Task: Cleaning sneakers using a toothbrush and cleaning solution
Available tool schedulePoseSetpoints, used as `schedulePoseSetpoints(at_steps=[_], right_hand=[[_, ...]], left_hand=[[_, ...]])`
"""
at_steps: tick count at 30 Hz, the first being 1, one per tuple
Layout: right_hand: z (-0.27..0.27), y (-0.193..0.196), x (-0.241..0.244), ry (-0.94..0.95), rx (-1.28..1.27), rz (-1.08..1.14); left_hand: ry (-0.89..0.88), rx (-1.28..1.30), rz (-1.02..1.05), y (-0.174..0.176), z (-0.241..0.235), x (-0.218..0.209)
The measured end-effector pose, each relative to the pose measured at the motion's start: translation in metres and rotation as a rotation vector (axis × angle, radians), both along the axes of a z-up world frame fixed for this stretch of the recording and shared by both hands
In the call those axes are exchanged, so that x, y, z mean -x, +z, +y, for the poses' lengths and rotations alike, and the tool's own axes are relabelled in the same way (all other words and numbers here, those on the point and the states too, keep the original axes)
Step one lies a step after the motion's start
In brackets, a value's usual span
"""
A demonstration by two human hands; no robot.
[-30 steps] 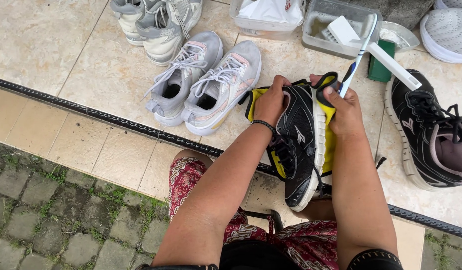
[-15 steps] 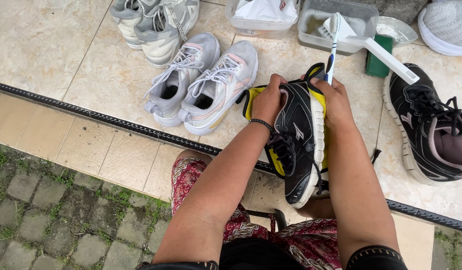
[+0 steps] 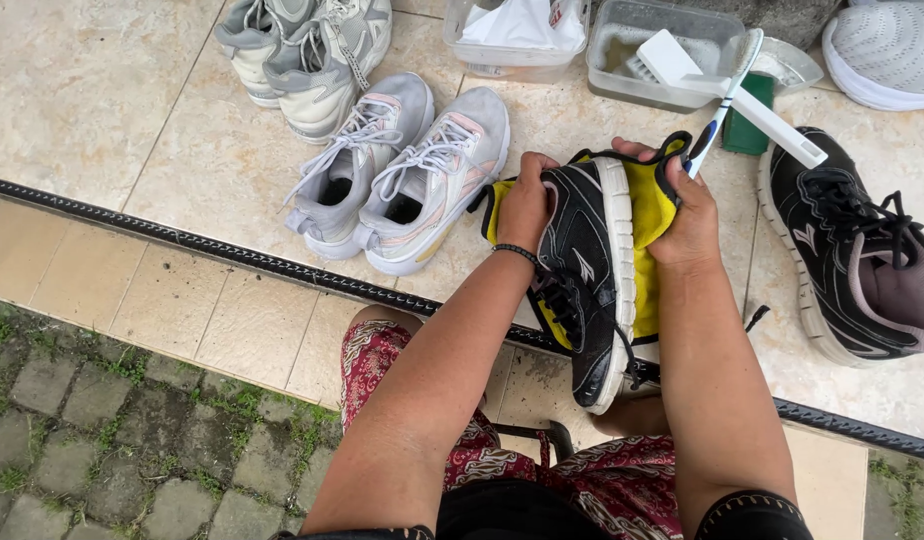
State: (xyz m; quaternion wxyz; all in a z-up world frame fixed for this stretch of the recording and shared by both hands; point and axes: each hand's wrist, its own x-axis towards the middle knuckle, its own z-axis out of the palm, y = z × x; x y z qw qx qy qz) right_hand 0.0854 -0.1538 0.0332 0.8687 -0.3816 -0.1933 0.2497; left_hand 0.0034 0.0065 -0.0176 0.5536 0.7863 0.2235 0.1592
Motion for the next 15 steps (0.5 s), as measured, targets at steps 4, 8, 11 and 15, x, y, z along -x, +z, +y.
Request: schedulePoseSetpoints(at_steps=[4, 8, 11, 15], right_hand=[[0.005, 0.007, 0.003, -0.044, -0.027, 0.074], [-0.013, -0.010, -0.022, -0.265, 0.023, 0.096], [-0.017, -0.021, -0.019, -0.250, 0.067, 0.012], [-0.020, -0.041, -0.028, -0.065, 0.301, -0.262]], left_hand=[[0.063, 0.053, -0.044, -0.020, 0.003, -0.004], [0.163, 0.078, -0.099, -0.022, 0.005, -0.004], [0.172, 0.044, -0.066, -0.007, -0.002, 0.001], [0.105, 0.036, 0.023, -0.015, 0.005, -0.006]])
